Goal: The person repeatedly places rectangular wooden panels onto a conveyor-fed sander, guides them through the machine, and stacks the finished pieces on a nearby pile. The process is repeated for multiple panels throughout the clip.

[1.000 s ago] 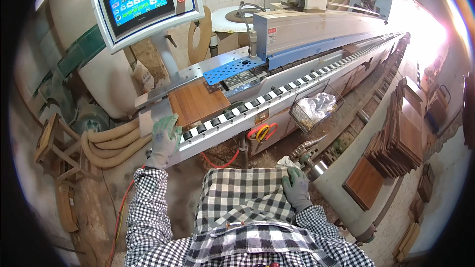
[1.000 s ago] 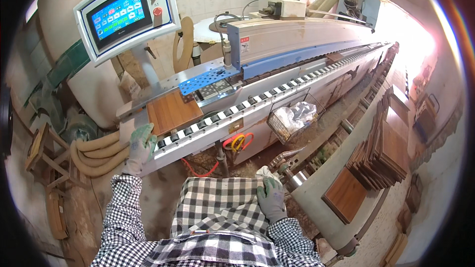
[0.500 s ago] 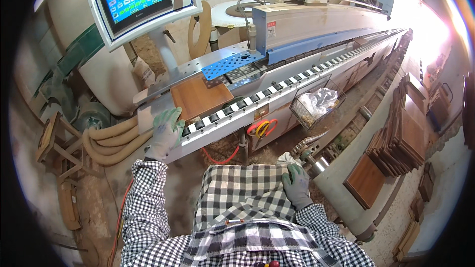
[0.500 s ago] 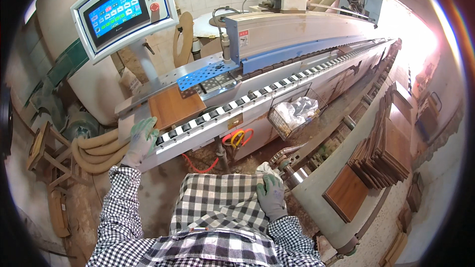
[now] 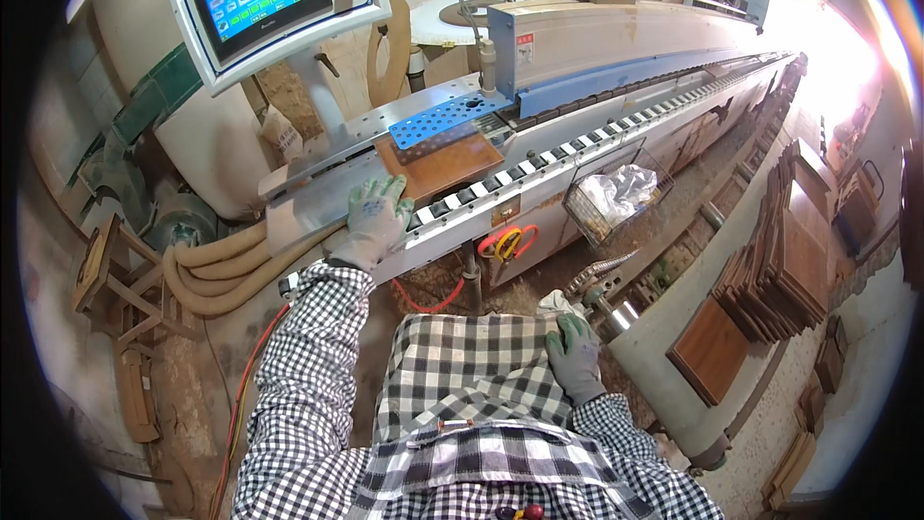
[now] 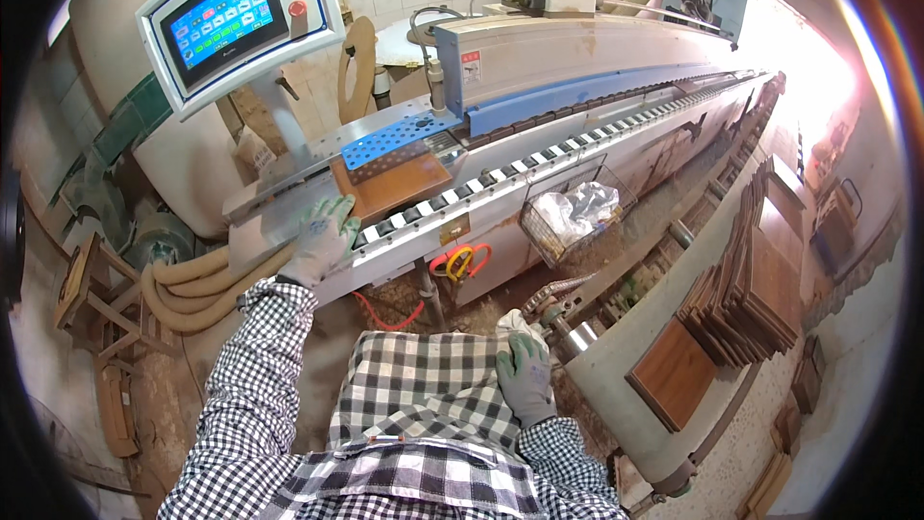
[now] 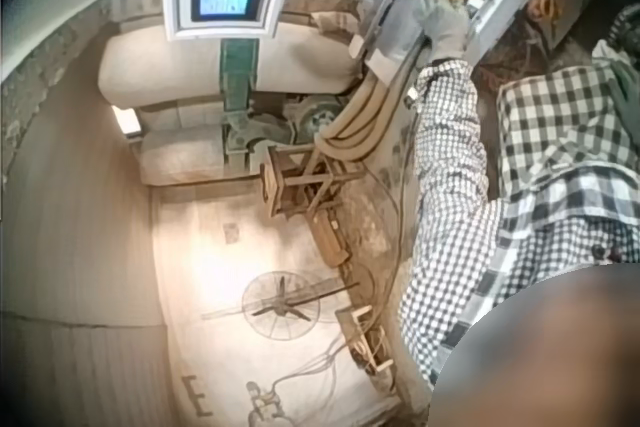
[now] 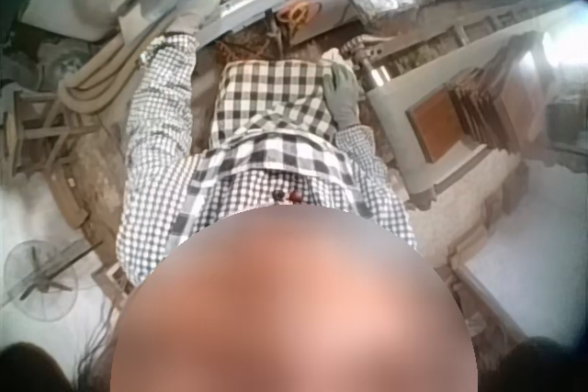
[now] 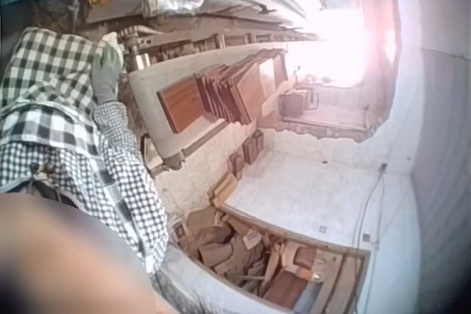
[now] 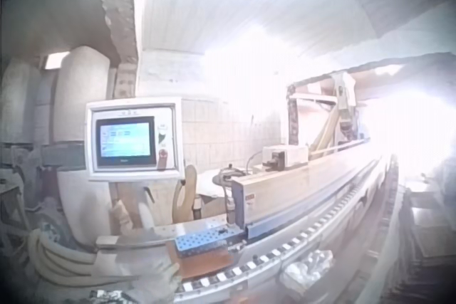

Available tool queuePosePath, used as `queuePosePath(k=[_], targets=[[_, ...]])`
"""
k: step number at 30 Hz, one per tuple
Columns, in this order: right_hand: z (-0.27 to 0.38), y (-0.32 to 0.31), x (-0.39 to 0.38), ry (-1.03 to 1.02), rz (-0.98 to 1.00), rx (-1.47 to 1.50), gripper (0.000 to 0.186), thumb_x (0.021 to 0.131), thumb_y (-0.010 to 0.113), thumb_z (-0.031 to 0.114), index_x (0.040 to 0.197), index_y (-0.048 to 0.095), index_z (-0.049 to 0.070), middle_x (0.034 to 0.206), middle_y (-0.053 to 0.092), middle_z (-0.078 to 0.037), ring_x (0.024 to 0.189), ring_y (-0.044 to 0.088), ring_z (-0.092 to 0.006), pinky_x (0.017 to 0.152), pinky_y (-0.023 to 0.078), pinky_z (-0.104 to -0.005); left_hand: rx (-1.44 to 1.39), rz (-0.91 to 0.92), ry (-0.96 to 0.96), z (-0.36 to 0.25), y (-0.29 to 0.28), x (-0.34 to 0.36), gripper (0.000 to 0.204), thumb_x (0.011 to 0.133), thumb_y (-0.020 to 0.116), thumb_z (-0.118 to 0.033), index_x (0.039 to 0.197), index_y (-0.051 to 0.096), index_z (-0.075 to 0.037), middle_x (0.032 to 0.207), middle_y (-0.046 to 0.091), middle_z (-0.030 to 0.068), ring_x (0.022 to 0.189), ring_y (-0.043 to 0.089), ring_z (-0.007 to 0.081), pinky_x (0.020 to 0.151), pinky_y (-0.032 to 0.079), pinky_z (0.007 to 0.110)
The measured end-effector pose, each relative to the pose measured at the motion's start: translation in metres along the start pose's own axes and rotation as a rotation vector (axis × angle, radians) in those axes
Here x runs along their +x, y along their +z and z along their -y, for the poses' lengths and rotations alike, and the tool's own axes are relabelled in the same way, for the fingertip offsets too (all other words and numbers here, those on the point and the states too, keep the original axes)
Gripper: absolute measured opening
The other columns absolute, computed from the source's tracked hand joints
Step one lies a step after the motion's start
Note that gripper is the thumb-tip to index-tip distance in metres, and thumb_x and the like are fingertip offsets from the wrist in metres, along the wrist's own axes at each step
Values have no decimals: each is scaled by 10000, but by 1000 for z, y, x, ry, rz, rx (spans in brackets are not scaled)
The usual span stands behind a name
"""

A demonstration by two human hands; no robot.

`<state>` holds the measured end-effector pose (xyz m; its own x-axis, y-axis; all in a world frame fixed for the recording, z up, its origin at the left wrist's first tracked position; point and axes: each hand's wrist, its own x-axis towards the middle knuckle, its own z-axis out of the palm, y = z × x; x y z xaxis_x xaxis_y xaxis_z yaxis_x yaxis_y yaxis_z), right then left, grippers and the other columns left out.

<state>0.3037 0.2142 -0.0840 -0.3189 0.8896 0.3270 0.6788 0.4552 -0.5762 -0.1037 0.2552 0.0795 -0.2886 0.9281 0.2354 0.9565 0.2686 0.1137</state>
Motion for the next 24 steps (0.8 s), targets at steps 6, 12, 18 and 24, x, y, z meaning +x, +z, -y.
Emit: queuePosePath(k=[6,12,18,24], targets=[[-3,-9,-4,97,-59,247,343,947,660,219,1218,640,9,1272,630,-191,1219,571,-375,1048,446,-466,10,-9,34,-45,13,37,532,1026,493,-411,1483,513,-141,1532,508,146,1449,421,350,1199,231,546],[-37,-70,-31,409,-230,634,343,1024,609,140,1325,594,-22,1265,649,-142,1186,611,-225,1034,486,-357,53,-20,119,-89,31,93,520,990,549,-405,1425,571,-122,1477,555,163,1375,498,345,1159,327,524],[-121,-196,-70,481,-681,153,428,1048,596,277,1347,580,-29,1339,637,-171,1191,631,-273,1011,501,-377,-86,-438,339,-149,61,78,497,946,638,-363,1355,612,-83,1342,626,160,1266,561,301,1065,446,486],[-237,-261,-134,1142,-413,-67,647,1019,604,463,1470,509,8,1418,594,-201,1274,580,-327,1071,440,-398,-1096,318,525,-263,128,-22,558,1011,658,-340,1470,501,-64,1443,568,172,1277,585,232,1054,512,352]])
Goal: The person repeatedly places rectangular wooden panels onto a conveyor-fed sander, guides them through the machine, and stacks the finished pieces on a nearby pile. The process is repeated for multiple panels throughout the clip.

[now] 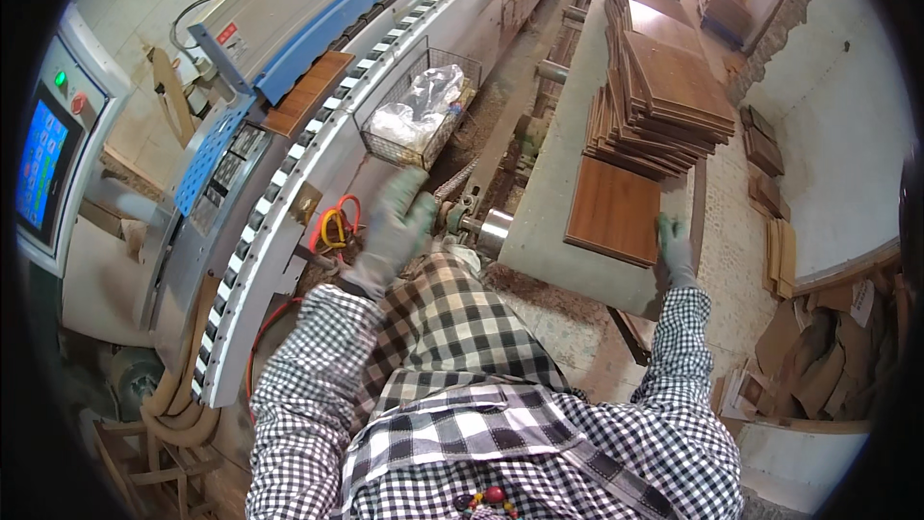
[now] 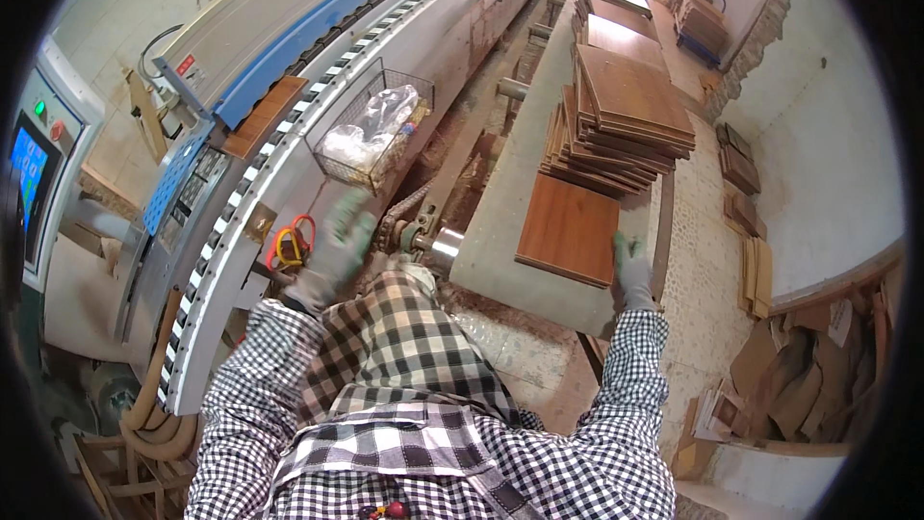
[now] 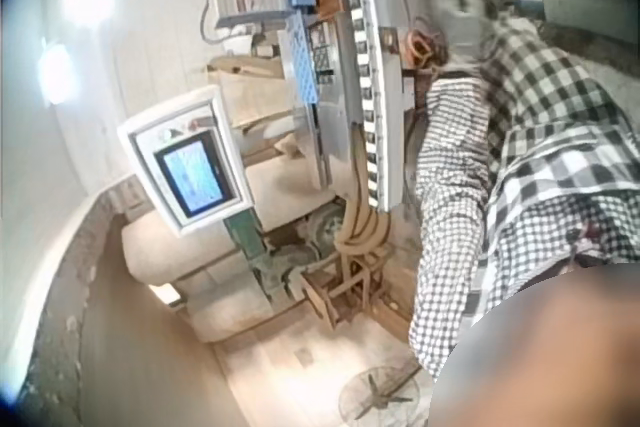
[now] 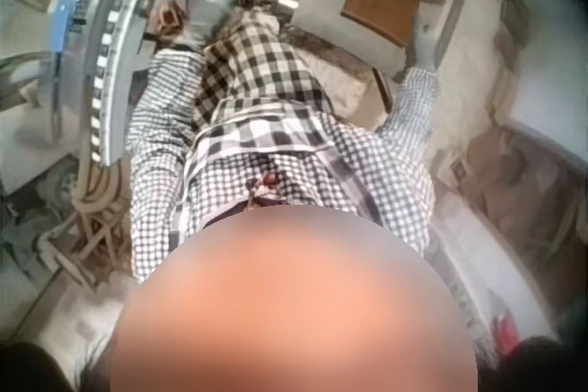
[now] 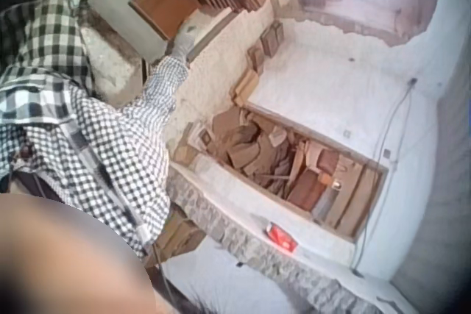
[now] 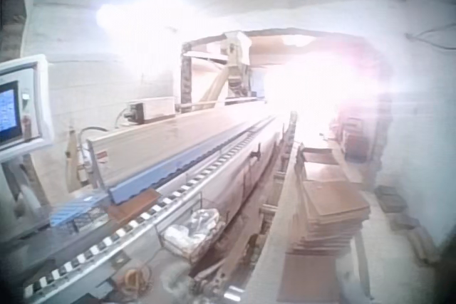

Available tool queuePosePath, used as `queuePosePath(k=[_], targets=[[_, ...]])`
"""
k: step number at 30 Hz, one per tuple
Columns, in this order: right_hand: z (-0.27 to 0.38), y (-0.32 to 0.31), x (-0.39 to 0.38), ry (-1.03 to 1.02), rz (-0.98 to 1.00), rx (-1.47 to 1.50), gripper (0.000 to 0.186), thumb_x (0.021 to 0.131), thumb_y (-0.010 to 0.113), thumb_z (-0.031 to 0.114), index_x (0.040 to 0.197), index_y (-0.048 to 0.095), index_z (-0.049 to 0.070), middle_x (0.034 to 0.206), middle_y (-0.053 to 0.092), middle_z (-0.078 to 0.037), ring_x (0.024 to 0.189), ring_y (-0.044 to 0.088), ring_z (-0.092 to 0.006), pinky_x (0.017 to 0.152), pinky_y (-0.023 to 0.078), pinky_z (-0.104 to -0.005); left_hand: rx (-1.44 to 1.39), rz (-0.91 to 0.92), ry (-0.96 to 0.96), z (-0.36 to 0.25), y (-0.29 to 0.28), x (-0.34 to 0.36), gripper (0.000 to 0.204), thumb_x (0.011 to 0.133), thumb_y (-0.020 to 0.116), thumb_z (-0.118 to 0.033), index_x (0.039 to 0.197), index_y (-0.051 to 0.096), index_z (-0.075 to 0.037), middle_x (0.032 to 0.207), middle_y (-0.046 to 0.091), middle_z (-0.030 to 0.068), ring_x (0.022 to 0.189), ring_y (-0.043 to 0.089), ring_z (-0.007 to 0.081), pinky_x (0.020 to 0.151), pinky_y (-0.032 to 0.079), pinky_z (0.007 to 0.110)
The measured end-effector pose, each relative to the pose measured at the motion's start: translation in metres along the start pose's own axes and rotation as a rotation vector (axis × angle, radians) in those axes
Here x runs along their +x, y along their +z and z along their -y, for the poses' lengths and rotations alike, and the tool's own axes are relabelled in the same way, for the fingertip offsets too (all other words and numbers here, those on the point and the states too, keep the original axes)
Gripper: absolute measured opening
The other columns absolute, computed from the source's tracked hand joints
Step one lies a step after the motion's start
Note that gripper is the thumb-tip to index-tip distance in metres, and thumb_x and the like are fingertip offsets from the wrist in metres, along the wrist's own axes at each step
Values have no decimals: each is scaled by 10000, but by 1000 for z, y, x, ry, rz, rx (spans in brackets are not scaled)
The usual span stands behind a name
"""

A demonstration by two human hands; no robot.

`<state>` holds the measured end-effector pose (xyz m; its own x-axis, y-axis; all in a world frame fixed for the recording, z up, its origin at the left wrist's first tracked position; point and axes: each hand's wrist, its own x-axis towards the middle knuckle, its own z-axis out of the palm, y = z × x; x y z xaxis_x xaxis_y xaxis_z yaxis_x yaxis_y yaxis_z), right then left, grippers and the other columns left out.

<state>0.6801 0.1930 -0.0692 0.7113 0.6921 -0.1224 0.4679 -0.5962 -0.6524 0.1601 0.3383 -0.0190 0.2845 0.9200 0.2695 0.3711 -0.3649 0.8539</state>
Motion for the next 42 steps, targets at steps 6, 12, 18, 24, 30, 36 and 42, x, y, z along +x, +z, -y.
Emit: queuePosePath(k=[6,12,18,24,30,36,42], targets=[[1,32,-6,-69,118,349,708,988,669,438,1516,456,18,1400,606,-170,1255,577,-278,1088,423,-363,-594,317,-650,-19,91,-37,429,1036,625,-224,1418,562,-39,1338,632,63,1221,582,145,1024,489,275],[19,22,-18,-112,178,422,648,988,691,367,1474,487,-10,1395,611,-131,1234,584,-236,1056,455,-340,-807,372,-931,-13,148,-47,502,1024,618,-261,1466,510,-49,1300,629,64,1150,586,154,923,499,289],[54,24,-54,7,129,214,609,974,692,393,1433,530,27,1295,671,-161,1189,609,-262,1063,433,-388,-429,222,-620,-3,184,-38,566,1014,627,-213,1509,448,-4,1326,609,112,1180,579,177,969,494,291],[33,59,-57,-167,47,334,626,970,662,445,1434,531,45,1357,643,-176,1280,560,-320,1213,183,-459,-398,373,-556,-18,200,28,889,942,694,-325,1589,216,54,1550,430,257,1446,415,330,1178,343,378],[41,51,-78,-201,121,213,693,983,637,453,1493,462,17,1458,564,-188,1362,491,-344,1228,179,-469,-369,450,-620,-28,197,2,833,938,689,-381,1532,325,76,1542,434,255,1432,428,336,1172,367,381],[32,59,-96,-264,247,216,666,995,628,435,1509,457,47,1457,545,-217,1370,480,-342,1207,256,-449,-592,452,-921,-38,170,-46,713,1000,661,-349,1491,385,88,1447,537,203,1284,558,253,1074,469,341],[62,40,-121,-208,602,572,663,1008,628,365,1532,416,17,1479,534,-182,1386,458,-285,1188,316,-385,-1269,680,-1046,-55,122,-73,642,1022,638,-294,1501,393,57,1501,497,230,1344,552,321,1127,452,401]])
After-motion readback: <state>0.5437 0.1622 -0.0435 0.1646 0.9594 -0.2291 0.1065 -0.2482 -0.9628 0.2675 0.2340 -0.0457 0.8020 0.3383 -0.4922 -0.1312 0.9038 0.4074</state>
